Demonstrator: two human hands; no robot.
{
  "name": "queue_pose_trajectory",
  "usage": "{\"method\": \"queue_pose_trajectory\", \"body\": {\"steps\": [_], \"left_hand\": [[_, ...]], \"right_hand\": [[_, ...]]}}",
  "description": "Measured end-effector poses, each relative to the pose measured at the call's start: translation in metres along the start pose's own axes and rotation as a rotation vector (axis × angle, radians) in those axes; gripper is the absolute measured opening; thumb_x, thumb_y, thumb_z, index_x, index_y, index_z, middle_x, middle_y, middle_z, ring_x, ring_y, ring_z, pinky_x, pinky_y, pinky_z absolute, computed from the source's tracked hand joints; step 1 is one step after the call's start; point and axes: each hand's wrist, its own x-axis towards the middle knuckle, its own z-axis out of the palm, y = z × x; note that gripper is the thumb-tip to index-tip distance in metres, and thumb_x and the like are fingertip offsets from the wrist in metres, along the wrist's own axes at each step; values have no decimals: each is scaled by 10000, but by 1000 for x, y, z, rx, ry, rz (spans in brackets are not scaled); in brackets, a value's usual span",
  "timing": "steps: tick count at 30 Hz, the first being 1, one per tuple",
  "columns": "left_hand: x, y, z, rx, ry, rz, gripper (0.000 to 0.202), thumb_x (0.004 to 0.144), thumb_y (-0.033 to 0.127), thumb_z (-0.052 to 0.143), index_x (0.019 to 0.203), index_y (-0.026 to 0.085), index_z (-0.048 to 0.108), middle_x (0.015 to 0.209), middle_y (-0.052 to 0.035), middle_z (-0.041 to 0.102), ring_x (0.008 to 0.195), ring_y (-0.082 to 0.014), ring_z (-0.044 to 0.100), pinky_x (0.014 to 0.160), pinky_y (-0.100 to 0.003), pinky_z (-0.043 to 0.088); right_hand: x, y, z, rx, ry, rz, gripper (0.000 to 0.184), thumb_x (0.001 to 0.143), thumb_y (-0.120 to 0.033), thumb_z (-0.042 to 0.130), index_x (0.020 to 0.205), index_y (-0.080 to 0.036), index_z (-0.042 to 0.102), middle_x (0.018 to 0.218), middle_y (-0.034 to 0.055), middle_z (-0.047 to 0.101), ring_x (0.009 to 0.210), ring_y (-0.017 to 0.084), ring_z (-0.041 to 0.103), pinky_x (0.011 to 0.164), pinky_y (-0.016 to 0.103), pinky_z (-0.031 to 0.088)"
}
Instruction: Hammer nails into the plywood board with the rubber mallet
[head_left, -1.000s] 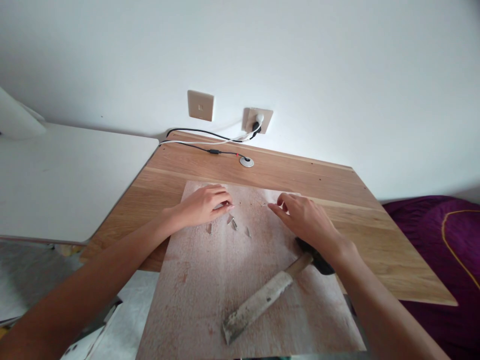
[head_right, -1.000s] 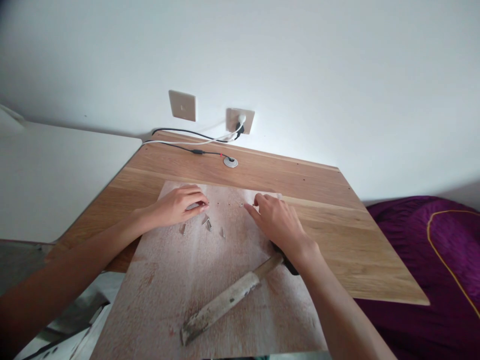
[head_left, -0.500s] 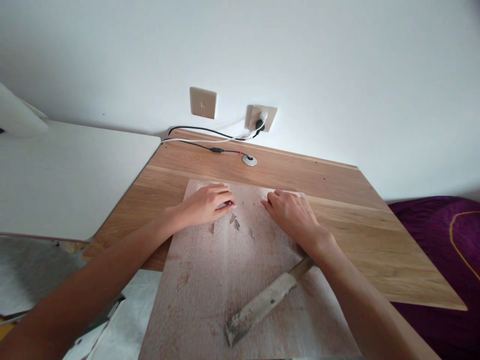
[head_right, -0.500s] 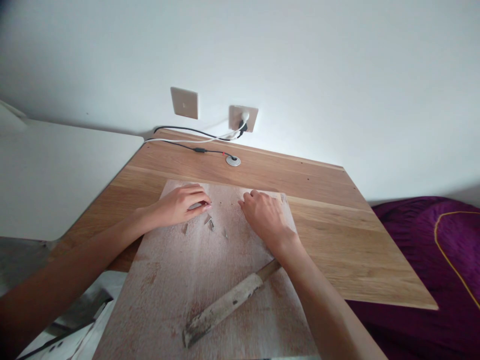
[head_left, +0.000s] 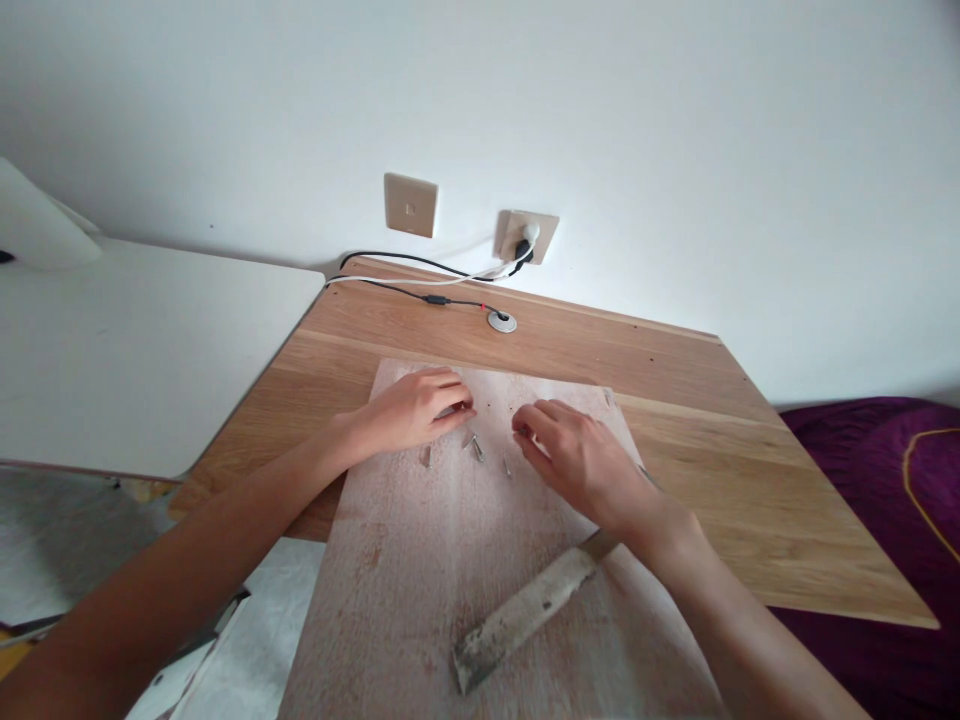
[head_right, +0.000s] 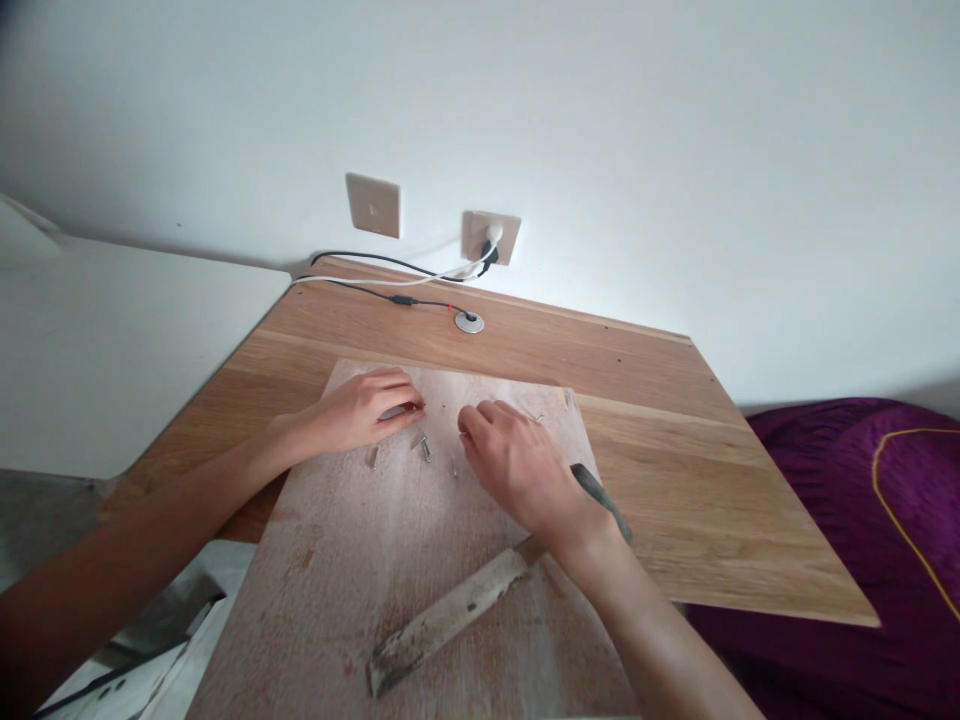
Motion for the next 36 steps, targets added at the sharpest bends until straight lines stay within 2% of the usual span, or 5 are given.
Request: {"method": "queue_pose_trajectory", "body": {"steps": [9, 15, 19, 27, 36], "left_hand": [[0, -1, 1, -15, -2, 2, 201, 1047, 282, 575, 954, 162, 707, 900, -57, 692, 841, -187, 647, 783, -324, 494], [0, -2, 1, -24, -6, 7, 229, 1054, 297, 555, 961, 168, 719, 897, -56, 695, 832, -186, 649, 780, -332, 504], [0, -2, 1, -26, -13, 1, 233, 1057, 307, 552, 970, 171, 720, 904, -54, 702, 856, -185, 650, 822, -340, 508], [0, -1, -1, -12, -13, 10, 227, 1063, 298, 547, 958, 167, 700, 897, -48, 697, 839, -177, 645, 801, -323, 496], [0, 0, -3, 6, -14, 21, 236, 1065, 294, 542, 943, 169, 702, 885, -45, 697, 823, -172, 646, 774, -313, 489]], "right_hand": [[-23, -24, 5, 91, 13, -174, 151, 1049, -255, 575, 945, -199, 668, 920, 49, 688, 855, 203, 639, 721, 312, 447], [-23, 31, -1, 43, 155, 149, 187, 1063, -300, 526, 1057, -183, 672, 984, 84, 721, 872, 221, 693, 743, 320, 472], [-15, 58, -1, -54, 105, 306, 241, 1056, -357, 516, 1085, -176, 673, 1058, 102, 749, 852, 238, 712, 701, 328, 456], [8, 41, -3, -218, -135, 341, 313, 1081, -292, 473, 905, -167, 700, 938, 120, 768, 857, 251, 738, 657, 317, 393], [8, 41, -3, -186, -133, 323, 242, 1031, -155, 455, 1015, -168, 696, 1036, 104, 762, 933, 238, 728, 702, 308, 410]]}}
